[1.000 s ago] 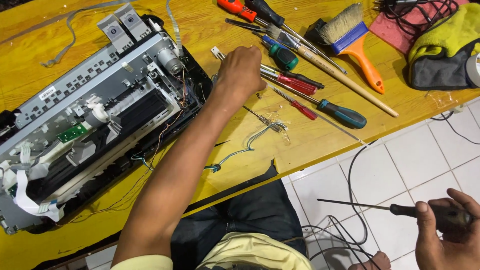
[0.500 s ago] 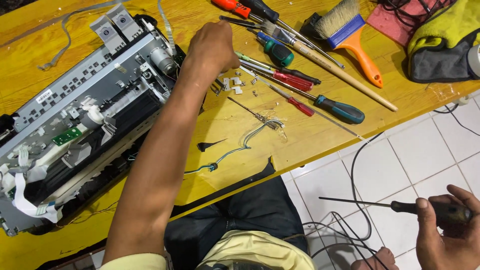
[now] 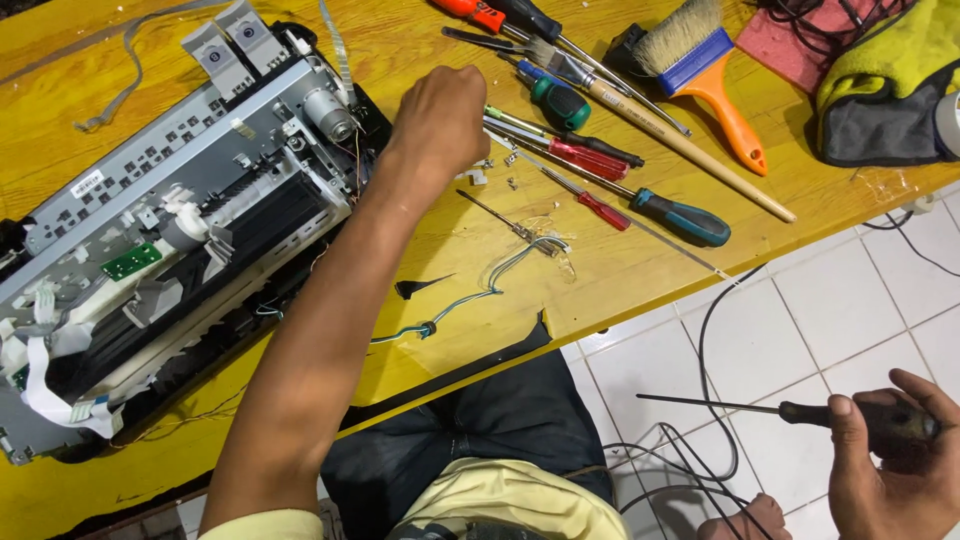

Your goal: The person uses a screwdriver to work on the internal components of a disassembled printer placed on a yellow table. They manipulate wires and small parts within the device, occasionally picking up and setting down tools and components.

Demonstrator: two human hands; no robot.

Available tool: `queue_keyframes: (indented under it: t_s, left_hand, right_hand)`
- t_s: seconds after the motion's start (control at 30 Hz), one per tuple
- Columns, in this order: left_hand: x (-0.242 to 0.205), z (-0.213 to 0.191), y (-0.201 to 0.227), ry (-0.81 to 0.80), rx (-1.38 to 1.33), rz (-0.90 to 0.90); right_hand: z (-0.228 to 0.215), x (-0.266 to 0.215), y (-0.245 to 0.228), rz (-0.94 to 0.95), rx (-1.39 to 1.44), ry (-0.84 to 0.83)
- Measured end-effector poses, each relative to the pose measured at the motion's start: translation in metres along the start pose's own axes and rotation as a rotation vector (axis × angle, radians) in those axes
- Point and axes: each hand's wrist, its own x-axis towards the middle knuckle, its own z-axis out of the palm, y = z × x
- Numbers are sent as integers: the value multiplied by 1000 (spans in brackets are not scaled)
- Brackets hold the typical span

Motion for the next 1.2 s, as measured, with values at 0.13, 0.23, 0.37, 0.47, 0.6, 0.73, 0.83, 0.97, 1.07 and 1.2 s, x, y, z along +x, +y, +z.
queue_keyframes:
  t_s: [0.13,0.23,0.37,0.47,0.6,0.73,0.83,0.97,1.07,1.2]
  left_hand:
    - [11,13,-10,52,74,82]
    - [6,10,-8,19,93,98]
    - [2,8,-4,-47,51,44]
    - [2,8,-5,-49,19,12]
    - [6,14,-8,-11,24,18]
    - [9,18,-7,-23,-63,58]
    - [9,20,-6,-44,-147,79]
    - [13,21,-13,33,-178,135]
    - [11,16,-13,37,-218,165]
    - [10,7,-6,51,-306,252]
  right_hand:
    - [1,-1,-4,55,34,30]
    - [-1,-2,1,55,24,36]
    - [0,-1,-5,44,15,30]
    - [-2,0,4,-45,30,-3]
    - [-3,1,12,-44,16,1]
    - [-1,0,1,-83,-24,6]
    - [-1,0,-6,-72,-33,0]
    - [-2,0,-5,-86,-100,7]
    - [1,1,-9,-85,-64,0]
    - [2,1,-10,-66,-53,1]
